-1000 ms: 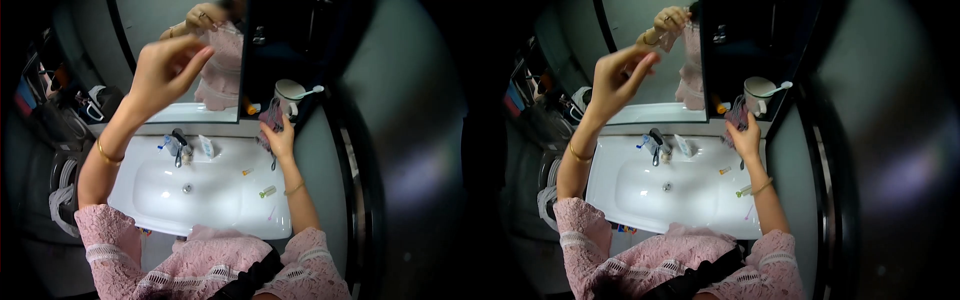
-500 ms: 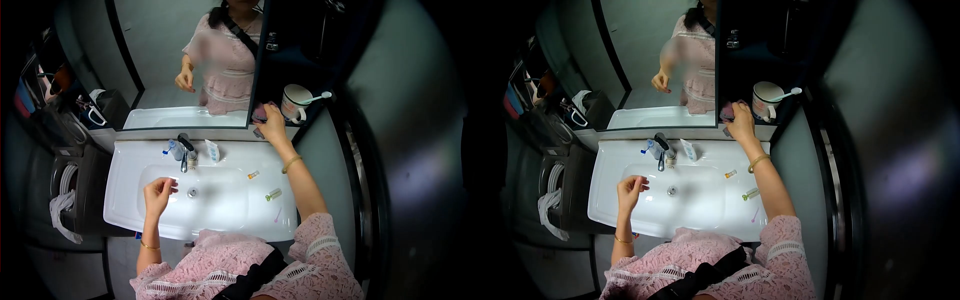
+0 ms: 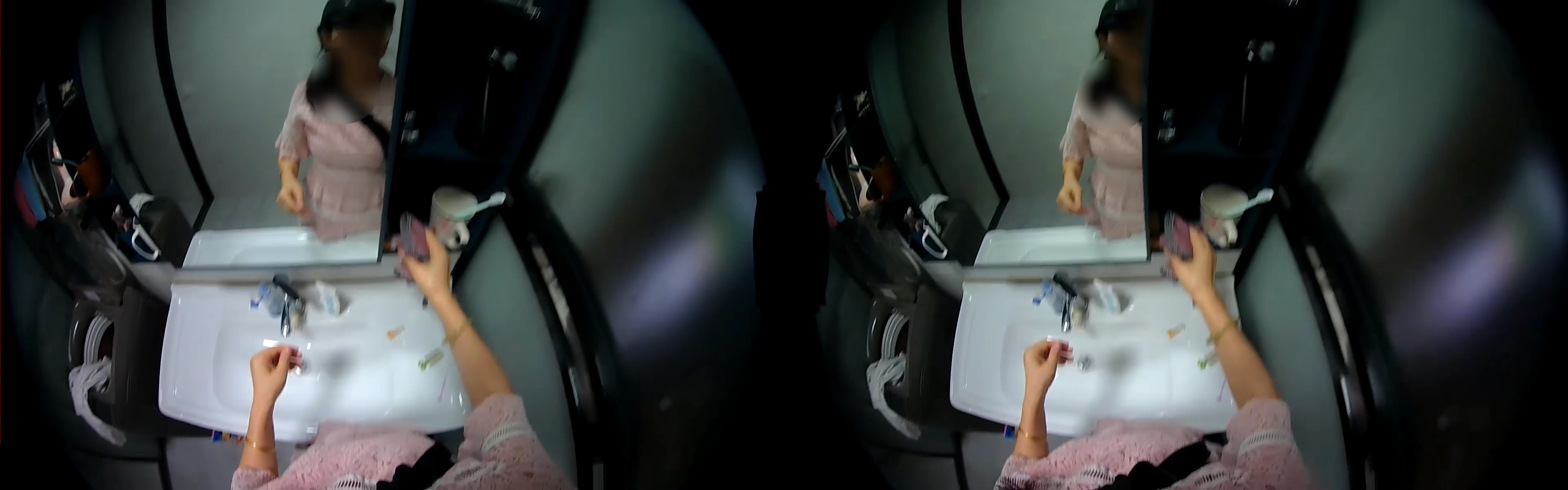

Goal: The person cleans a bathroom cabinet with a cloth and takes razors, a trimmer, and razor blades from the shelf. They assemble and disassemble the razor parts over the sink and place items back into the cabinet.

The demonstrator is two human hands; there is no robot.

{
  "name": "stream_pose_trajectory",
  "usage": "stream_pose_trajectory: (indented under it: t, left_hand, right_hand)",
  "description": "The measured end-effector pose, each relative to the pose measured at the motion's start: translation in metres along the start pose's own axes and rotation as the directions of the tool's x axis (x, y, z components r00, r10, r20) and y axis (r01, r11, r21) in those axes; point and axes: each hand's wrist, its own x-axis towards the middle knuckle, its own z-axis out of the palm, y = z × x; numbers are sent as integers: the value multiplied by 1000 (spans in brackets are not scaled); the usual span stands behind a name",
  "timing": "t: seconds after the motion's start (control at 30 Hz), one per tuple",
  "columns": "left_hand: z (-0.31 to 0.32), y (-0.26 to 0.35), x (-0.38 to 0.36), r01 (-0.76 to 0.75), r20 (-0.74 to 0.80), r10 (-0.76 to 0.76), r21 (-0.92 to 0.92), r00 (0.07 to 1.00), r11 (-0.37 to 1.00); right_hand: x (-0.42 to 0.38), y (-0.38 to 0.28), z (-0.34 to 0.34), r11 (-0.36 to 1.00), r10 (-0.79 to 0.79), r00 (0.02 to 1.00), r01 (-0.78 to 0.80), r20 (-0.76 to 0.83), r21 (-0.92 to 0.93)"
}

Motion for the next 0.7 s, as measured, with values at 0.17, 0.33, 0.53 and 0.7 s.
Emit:
stream_pose_trajectory:
  t: [0.17,0.33,0.53,0.7]
  left_hand:
    - [5,2,6,18,41,-17,-44,999,999]
    - [16,7,14,3,90,4,-78,996,997]
    - [35,7,10,8,196,3,-53,981,999]
    - [40,23,14,-33,273,35,-12,961,999]
  right_hand:
    - [-13,-48,-37,969,128,992,-123,-9,213]
    - [-20,-66,-60,933,135,988,-99,-81,346]
    - [-40,-81,-78,897,175,980,-120,-93,426]
    - [-54,-91,-88,905,196,977,-146,-88,399]
